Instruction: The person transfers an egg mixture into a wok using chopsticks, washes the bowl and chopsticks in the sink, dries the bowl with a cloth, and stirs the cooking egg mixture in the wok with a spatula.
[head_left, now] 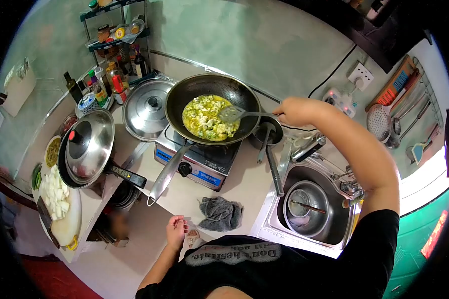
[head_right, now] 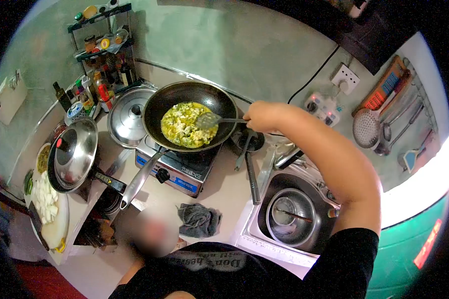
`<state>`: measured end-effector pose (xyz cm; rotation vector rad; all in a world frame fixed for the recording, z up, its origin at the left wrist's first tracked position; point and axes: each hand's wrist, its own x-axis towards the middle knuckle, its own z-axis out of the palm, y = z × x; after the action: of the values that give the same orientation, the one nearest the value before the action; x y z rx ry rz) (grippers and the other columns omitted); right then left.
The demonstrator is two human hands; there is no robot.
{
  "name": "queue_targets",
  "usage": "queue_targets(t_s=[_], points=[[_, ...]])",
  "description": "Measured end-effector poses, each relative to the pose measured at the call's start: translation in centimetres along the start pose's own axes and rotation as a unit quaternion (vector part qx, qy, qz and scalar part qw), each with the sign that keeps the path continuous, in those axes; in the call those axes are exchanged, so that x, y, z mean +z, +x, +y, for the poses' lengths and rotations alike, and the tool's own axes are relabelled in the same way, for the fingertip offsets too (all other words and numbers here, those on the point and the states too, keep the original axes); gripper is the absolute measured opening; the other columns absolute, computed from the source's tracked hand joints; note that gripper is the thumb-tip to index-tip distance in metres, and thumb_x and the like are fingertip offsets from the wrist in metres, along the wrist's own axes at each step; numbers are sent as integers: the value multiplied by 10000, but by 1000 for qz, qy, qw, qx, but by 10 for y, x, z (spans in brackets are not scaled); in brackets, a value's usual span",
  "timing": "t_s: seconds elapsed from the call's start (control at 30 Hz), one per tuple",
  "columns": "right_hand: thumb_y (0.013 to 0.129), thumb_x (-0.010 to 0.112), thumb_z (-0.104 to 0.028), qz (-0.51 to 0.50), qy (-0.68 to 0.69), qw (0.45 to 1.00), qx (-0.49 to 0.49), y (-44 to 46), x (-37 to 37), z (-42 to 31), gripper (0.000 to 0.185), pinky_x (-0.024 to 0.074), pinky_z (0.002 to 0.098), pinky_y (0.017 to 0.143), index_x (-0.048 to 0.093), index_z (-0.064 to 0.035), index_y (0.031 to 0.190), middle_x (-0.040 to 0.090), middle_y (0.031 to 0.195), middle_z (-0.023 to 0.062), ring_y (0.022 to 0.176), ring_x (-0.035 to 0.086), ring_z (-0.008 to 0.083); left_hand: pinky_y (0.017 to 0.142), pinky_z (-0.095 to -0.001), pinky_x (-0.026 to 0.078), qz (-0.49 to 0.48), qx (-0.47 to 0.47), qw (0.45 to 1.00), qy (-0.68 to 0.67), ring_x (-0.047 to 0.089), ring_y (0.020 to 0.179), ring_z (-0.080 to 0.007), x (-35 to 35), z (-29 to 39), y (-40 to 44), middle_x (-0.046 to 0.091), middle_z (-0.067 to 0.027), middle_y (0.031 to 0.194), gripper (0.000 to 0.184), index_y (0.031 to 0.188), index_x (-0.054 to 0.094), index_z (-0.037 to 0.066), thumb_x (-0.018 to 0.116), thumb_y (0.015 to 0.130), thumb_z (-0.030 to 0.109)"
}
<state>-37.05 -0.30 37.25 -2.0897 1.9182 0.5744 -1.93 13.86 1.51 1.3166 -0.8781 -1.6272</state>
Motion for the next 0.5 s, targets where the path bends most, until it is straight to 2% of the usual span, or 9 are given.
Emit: queue_targets(t_s=[0.07,0.1,0.17,0.2,0.23,0.33,0.5], points=[[769,466,-177,1,57,995,78,0,-5,-14,313,463,358,627,539,-113,1066,595,840,154,720,579,273,520,-230,427,0,-20,1000,-6,496,588,-114,0,-5,1,524,-58,763,127,932,488,32,411,834,56],[769,466,-177,2,57,995,78,13,3,-11,313,463,358,627,539,-113,1066,595,840,154,720,579,273,520,-230,427,0,-20,1000,-6,496,588,-114,2,-4,1,524,-58,763,127,932,488,32,411,834,56],[774,458,-172,63,40,997,10,51,30,-2,318,471,341,539,532,-92,1073,591,803,147,613,574,251,523,-227,427,-11,-16,1000,-10,494,588,-111,7,-1,0,524,-58,765,128,932,490,27,412,835,58],[781,453,-160,-13,57,996,63,58,32,-13,322,472,337,501,523,-69,1081,587,803,152,558,564,247,523,-227,427,-10,-14,1000,-10,494,588,-111,8,3,-1,524,-58,765,128,932,490,27,412,835,58],[785,449,-156,-32,21,997,63,72,46,-14,315,468,342,486,526,-63,1075,586,790,153,540,559,247,525,-226,428,-12,-15,1000,-14,493,588,-111,10,7,-3,524,-58,766,129,933,489,25,412,835,58],[793,444,-155,-55,-40,996,54,99,76,-10,304,459,347,457,530,-51,1065,580,742,148,510,550,243,527,-224,428,-10,-14,1000,-17,492,588,-109,10,10,-5,524,-57,768,131,936,489,23,413,835,59],[804,442,-174,-95,-55,994,10,86,63,-14,321,453,338,439,510,-51,1092,578,727,144,483,541,235,526,-219,424,-19,-2,1000,-12,489,588,-108,14,6,-5,523,-56,772,131,937,487,23,413,835,60]])
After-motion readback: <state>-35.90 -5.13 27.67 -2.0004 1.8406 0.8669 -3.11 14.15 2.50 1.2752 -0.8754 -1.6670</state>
